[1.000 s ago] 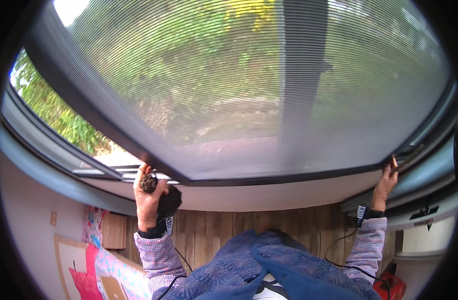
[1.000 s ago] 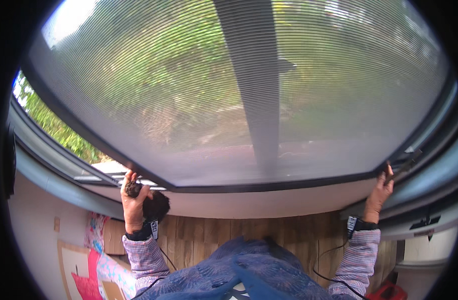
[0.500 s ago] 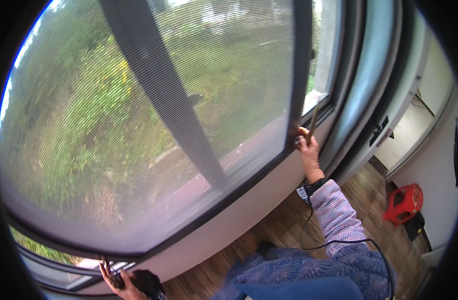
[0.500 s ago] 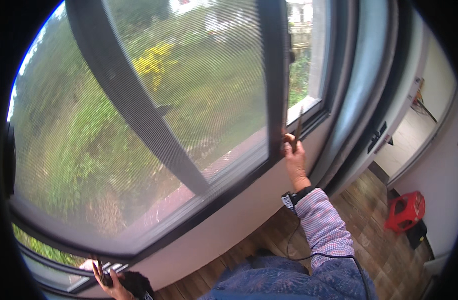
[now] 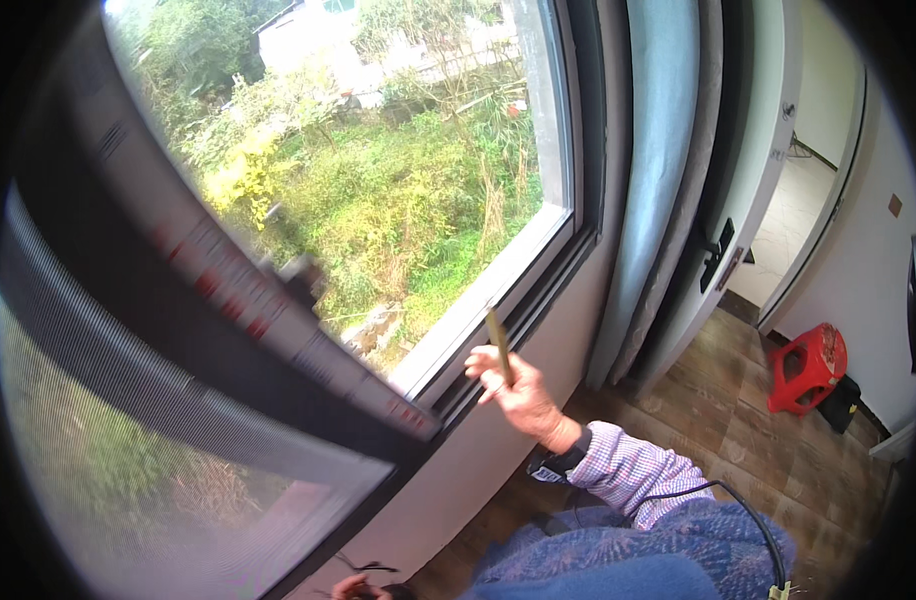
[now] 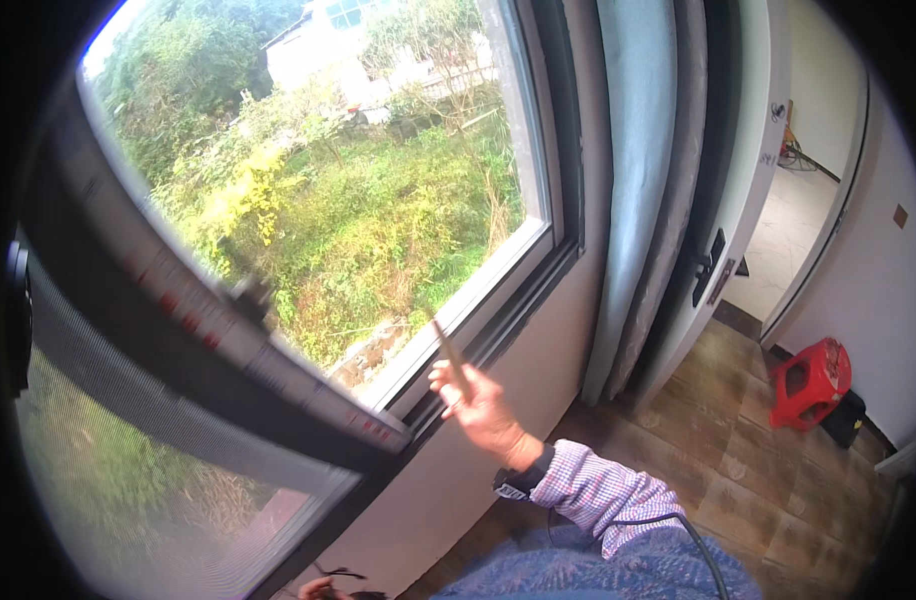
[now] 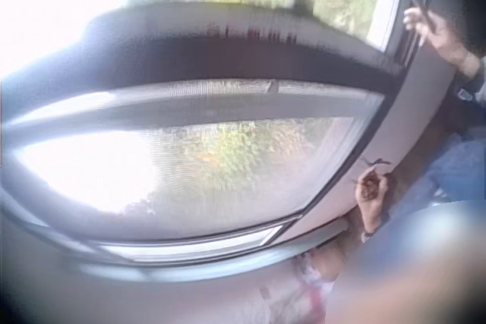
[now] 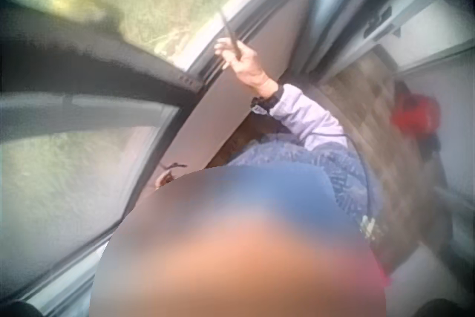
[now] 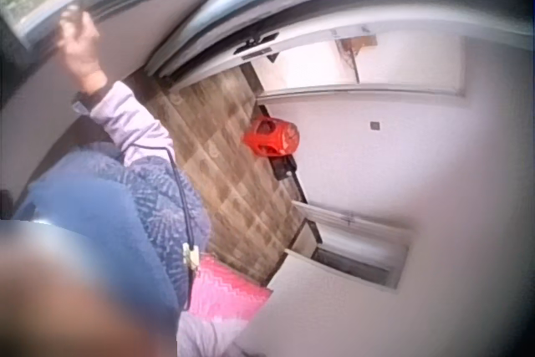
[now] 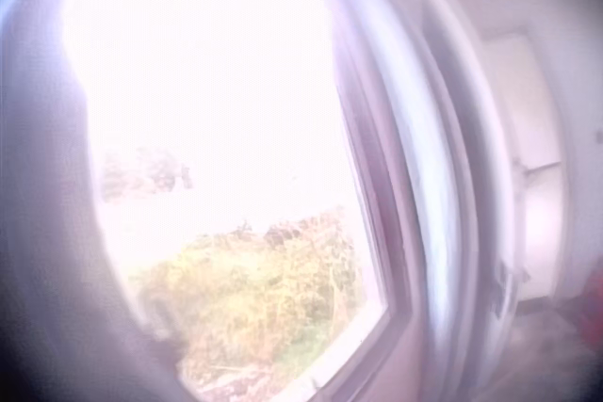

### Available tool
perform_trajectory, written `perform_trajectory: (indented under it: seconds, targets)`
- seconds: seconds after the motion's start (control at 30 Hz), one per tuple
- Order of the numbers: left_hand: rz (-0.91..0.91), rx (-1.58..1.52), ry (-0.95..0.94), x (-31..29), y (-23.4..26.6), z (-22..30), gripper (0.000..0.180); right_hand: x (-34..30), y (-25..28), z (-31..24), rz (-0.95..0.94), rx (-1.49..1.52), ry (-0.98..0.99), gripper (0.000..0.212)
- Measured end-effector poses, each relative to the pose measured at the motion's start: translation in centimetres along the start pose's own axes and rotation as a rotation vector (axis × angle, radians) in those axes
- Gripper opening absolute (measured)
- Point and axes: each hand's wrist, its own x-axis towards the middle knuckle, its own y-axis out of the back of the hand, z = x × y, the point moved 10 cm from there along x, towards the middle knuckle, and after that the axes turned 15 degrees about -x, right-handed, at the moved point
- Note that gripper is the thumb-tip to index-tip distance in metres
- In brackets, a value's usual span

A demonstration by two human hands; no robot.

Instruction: The person uses a flat wooden tool to scrape debris from the window frame and then wipes the frame with a cloth. The person opens and closes the window and screen multiple times to access different sections of the frame while cleaning.

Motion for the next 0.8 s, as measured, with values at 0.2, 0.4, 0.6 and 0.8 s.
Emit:
perform_trajectory:
  seconds: [0.2,0.4,0.6,0.8]
  targets:
    - [-0.064,-0.025,0.170,3.5,-13.8,-4.2,0.045,13.0,21.6,-1.3,0.511,-0.635,0.229,0.034]
    - [-0.061,-0.273,0.333,6.4,-20.6,-4.8,0.052,20.2,24.6,0.0,0.563,-0.935,0.269,0.056]
    - [0.033,-0.007,0.150,7.1,-23.3,-3.3,0.036,20.2,24.2,0.8,0.649,-0.906,0.224,0.058]
    - [0.048,-0.078,0.171,7.2,-23.2,-3.6,0.038,19.8,24.1,0.4,0.708,-0.854,0.292,0.051]
